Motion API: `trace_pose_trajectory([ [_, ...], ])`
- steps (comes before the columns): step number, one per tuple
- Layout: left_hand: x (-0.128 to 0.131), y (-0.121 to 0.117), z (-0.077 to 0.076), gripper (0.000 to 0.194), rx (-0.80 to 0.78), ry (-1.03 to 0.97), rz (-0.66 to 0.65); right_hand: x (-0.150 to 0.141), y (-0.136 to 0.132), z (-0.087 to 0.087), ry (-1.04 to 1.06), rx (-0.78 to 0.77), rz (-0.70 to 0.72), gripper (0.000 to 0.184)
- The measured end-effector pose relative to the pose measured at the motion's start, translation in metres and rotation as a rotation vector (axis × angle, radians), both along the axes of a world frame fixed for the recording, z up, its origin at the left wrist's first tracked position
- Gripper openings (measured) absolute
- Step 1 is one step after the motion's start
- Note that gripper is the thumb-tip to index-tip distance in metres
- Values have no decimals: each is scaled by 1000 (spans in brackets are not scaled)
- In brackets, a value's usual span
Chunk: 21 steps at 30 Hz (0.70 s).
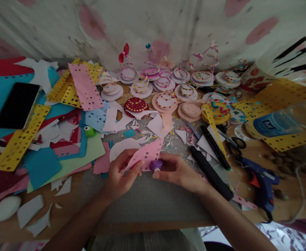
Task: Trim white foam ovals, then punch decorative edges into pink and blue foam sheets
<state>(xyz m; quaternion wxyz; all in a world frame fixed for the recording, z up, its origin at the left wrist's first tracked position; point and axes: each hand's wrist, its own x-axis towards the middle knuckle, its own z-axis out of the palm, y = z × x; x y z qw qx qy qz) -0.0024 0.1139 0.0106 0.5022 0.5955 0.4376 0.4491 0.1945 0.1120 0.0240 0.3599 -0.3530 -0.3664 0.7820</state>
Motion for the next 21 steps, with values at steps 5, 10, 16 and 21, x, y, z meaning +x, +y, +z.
trace_pose_trajectory([
  [5, 0, -1, 0, 23, -32, 9, 0, 0, 0, -2, 1, 18, -7, 32],
  [10, 1, 0, 1, 15, -23, 40, 2, 1, 0, -1, -5, 10, 37, 32],
  [16, 0, -1, 3, 17, -27, 47, -12, 2, 1, 1, -26, -20, 72, 29],
  [21, 0, -2, 5, 22, 5, 72, -62, 4, 1, 2, -49, 8, 79, 28],
])
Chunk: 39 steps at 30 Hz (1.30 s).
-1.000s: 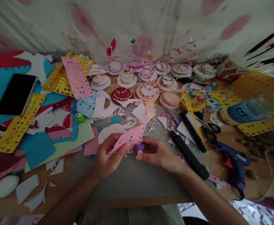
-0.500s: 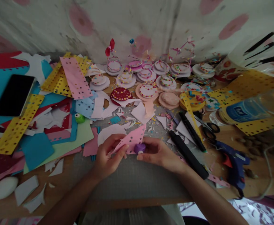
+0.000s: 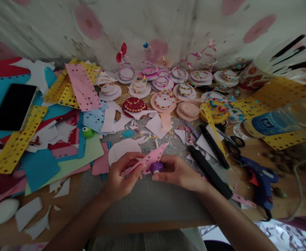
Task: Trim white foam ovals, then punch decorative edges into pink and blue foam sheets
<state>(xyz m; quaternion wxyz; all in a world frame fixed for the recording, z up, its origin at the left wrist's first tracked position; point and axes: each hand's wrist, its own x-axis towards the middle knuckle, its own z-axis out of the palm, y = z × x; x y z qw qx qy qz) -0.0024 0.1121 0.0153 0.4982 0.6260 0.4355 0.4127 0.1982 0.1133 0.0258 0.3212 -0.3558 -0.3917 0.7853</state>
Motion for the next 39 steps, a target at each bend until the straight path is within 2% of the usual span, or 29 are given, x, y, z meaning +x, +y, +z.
trace_pose_trajectory([
  [5, 1, 1, -1, 14, 13, 13, 58, -1, 1, 3, 18, 34, -12, 24],
  [11, 1, 2, -4, 12, -42, 23, 82, -5, -1, -2, 34, -19, -77, 41],
  [14, 0, 2, -3, 17, -39, 2, 81, -3, -2, -4, -15, -12, -113, 39],
  [19, 0, 3, 2, 18, 2, 9, 40, -3, -1, 1, -88, 70, -107, 32],
  [23, 1, 2, 2, 20, -2, 23, 2, -4, -3, 3, -187, 213, -143, 26],
  [27, 3, 0, 1, 21, -4, 46, -18, -5, -4, 1, -217, 266, -135, 27],
  [32, -3, 6, 0, 18, 54, 66, 141, -1, -2, -2, -270, 209, -109, 33],
  [36, -6, 13, -3, 17, -23, 38, 302, 6, 2, 0, -267, 216, -70, 31],
  [39, -4, 15, -3, 20, -80, 15, 287, 14, 6, 0, -229, 219, -206, 32],
])
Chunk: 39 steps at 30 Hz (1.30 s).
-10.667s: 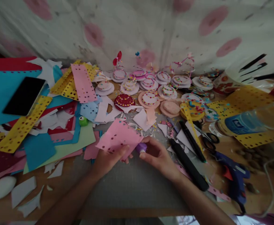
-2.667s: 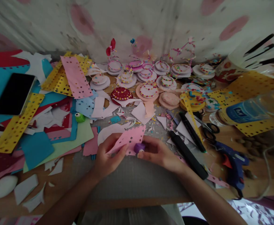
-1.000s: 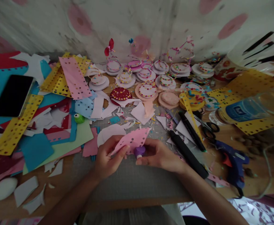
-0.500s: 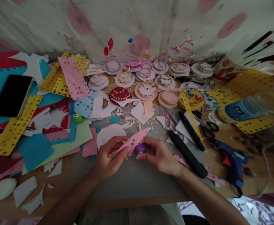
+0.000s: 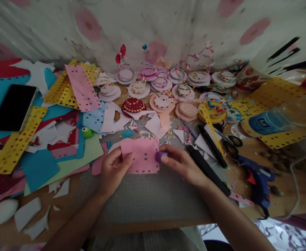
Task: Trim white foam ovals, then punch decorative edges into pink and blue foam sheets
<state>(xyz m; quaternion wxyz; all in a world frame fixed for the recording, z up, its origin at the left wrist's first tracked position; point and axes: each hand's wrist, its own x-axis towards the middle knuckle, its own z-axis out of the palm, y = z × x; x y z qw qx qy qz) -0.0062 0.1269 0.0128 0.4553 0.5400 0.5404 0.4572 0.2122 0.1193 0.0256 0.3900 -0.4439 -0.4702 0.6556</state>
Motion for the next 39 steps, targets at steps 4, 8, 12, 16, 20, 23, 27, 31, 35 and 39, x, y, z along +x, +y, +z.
trace_pose_trajectory([
  [4, 4, -1, 1, 27, -18, -67, -9, 6, 5, -2, 163, 24, -217, 31],
  [8, 4, -1, -1, 27, -6, -103, 66, 3, 3, -7, 110, 25, -185, 36],
  [12, 6, -1, -1, 24, 20, -104, 86, -1, -3, -6, 88, 54, -151, 37],
  [16, 9, -3, -2, 24, -37, -146, 112, -3, -6, 4, 54, 170, -75, 30],
  [20, 10, -5, -7, 31, -121, -197, 160, -6, -9, 9, -19, 244, -144, 26],
  [23, 10, -6, -8, 30, -116, -197, 218, -9, -11, 7, 13, 248, -185, 26],
  [27, 13, -8, -1, 20, -69, -114, 146, -14, -12, 3, -6, 276, -133, 26],
  [31, 13, -8, 11, 11, -28, -71, -54, -14, -11, 4, -102, 257, -152, 23],
  [35, 4, -4, 17, 7, -58, -152, -221, -5, -9, 7, -123, 307, -139, 23],
  [39, -5, -5, 15, 11, -276, -194, -414, 2, -7, 7, -130, 369, -143, 22],
])
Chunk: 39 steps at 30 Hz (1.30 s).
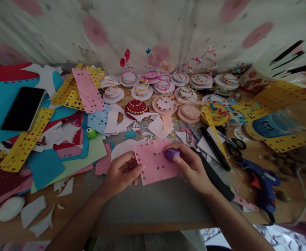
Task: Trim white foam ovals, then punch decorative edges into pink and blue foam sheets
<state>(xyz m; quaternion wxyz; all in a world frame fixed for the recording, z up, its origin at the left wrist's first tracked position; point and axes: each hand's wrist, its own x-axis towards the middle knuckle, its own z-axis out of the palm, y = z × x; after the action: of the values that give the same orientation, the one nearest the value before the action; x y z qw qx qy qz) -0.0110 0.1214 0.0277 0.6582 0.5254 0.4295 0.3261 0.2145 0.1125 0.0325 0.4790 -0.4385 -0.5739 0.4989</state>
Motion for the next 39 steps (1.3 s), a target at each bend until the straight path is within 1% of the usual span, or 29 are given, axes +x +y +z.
trace_pose_trajectory([
  [2, 0, -3, -2, 18, -71, 30, -142, 0, 1, -1, 4, 11, -2, 21],
  [3, 1, -5, -3, 22, -92, 47, -186, -1, 1, -1, 8, 18, -2, 22],
  [4, 2, -6, -3, 25, -104, 57, -200, -1, 2, -1, 10, 31, -4, 23],
  [5, 4, -7, -4, 27, -111, 58, -181, -2, 2, -2, 10, 48, -14, 24],
  [6, 6, -7, -4, 27, -112, 46, -130, -2, 2, -3, 13, 71, -42, 25],
  [8, 8, -5, -6, 26, -91, -12, 40, -2, 2, -6, 37, 85, -141, 25],
  [10, 9, -3, -8, 24, -57, -77, 195, -3, 2, -10, 115, 12, -229, 23],
  [11, 9, -2, -9, 22, -42, -105, 248, -5, 1, -11, 160, -52, -239, 23],
  [13, 9, -1, -12, 18, -35, -149, 300, -10, -1, -13, 245, -205, -171, 25],
  [15, 9, -2, -13, 13, -51, -178, 305, -17, -3, -12, 325, -330, -42, 27],
  [18, 12, -5, -12, 11, -81, -203, 269, -25, -5, -11, 441, -425, 112, 28],
  [20, 15, -7, -10, 13, -96, -205, 233, -28, -7, -11, 471, -446, 155, 26],
  [23, 17, -7, -8, 15, -96, -180, 217, -26, -7, -12, 465, -443, 154, 26],
  [26, 18, -6, -7, 17, -89, -145, 267, -24, -6, -12, 446, -408, 139, 27],
  [29, 18, -5, -5, 21, -78, -107, 288, -24, -5, -10, 419, -399, 142, 28],
  [35, 21, -4, 0, 24, -78, -51, 294, -25, -4, -7, 399, -413, 146, 29],
  [39, 19, -6, 0, 24, -67, -13, 282, -25, -5, -6, 357, -405, 143, 29],
])
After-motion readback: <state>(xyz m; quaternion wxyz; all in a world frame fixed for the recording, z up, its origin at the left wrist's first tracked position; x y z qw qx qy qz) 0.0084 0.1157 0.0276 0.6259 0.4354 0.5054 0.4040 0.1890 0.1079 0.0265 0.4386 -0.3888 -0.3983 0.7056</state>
